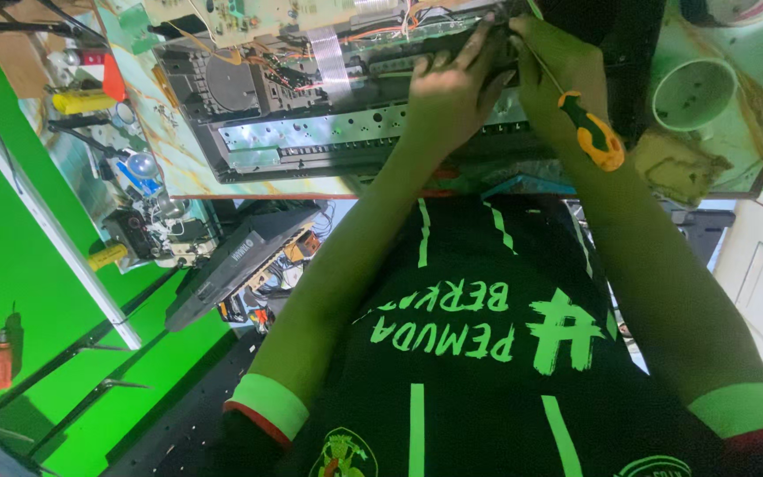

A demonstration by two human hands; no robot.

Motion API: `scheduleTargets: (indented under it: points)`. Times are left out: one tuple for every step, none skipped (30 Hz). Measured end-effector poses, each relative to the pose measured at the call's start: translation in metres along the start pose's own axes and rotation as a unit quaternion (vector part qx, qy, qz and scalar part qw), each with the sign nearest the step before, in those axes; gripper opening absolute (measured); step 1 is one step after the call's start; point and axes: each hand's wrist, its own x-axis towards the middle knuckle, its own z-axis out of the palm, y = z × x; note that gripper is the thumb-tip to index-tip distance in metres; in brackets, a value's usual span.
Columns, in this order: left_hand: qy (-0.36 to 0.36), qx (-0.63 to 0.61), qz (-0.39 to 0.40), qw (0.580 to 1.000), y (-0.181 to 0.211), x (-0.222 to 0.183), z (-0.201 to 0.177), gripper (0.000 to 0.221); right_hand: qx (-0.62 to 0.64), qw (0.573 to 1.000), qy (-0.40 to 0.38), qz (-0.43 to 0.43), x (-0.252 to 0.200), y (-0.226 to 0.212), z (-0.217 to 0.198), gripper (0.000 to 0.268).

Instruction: The person wipes a circuit board with a blue sponge, positions the board and a metal bracket inside an electronic keyboard housing, and uses a screwdriver to secure screws into the bracket.

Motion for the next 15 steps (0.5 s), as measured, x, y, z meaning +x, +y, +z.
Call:
scheduleTargets:
  points:
    - [0.021,0.025,0.01,0.999,-0.001,-0.003,0.004,0.04,-0.012,1.0,-0.005,-0.014,-0.001,0.002,0.0,0.018]
    - [0.041,0.05,0.019,0.998,-0.001,-0.006,0.008,0.042,-0.024,0.999,-0.011,-0.029,-0.003,0.004,-0.001,0.019]
    - [0.019,0.046,0.01,0.999,-0.001,-0.007,0.011,0.041,-0.035,0.998,-0.016,-0.043,-0.003,0.005,0.0,0.019]
    - [-0.003,0.042,0.0,0.999,-0.002,-0.007,0.013,0.041,-0.037,0.999,-0.028,-0.02,-0.004,0.006,0.0,0.02]
    - [-0.026,0.036,-0.009,0.999,-0.001,-0.008,0.014,0.041,-0.04,0.998,-0.04,0.005,-0.006,0.007,0.0,0.021]
    - [-0.038,0.032,-0.014,0.999,0.001,-0.01,0.014,0.041,-0.043,0.997,-0.053,0.03,-0.007,0.007,0.0,0.022]
    - [-0.048,0.028,-0.018,0.998,0.002,-0.008,0.015,0.042,-0.035,0.997,-0.059,0.033,-0.008,0.008,-0.001,0.021]
    - [-0.058,0.024,-0.021,0.998,0.003,-0.007,0.015,0.043,-0.028,0.997,-0.065,0.037,-0.008,0.008,-0.002,0.019]
    - [-0.052,0.03,-0.022,0.998,0.004,-0.006,0.014,0.046,-0.02,0.997,-0.07,0.04,-0.008,0.008,-0.002,0.018]
    - [-0.046,0.036,-0.023,0.998,0.005,-0.005,0.014,0.049,-0.018,0.998,-0.055,0.022,-0.009,0.008,-0.002,0.02]
    - [-0.041,0.043,-0.024,0.998,0.005,-0.006,0.013,0.052,-0.015,0.999,-0.04,0.005,-0.01,0.007,-0.001,0.022]
    - [-0.035,0.046,-0.021,0.998,0.005,-0.006,0.012,0.051,-0.013,1.0,-0.025,-0.013,-0.011,0.006,-0.001,0.023]
    - [-0.028,0.048,-0.017,0.998,0.005,-0.007,0.012,0.05,-0.009,1.0,-0.027,-0.007,-0.013,0.005,0.0,0.021]
    - [-0.021,0.05,-0.012,0.998,0.006,-0.007,0.012,0.049,-0.005,1.0,-0.028,-0.001,-0.014,0.004,0.0,0.019]
    - [-0.022,0.053,-0.016,0.998,0.006,-0.007,0.013,0.05,-0.002,1.0,-0.03,0.006,-0.015,0.004,-0.001,0.017]
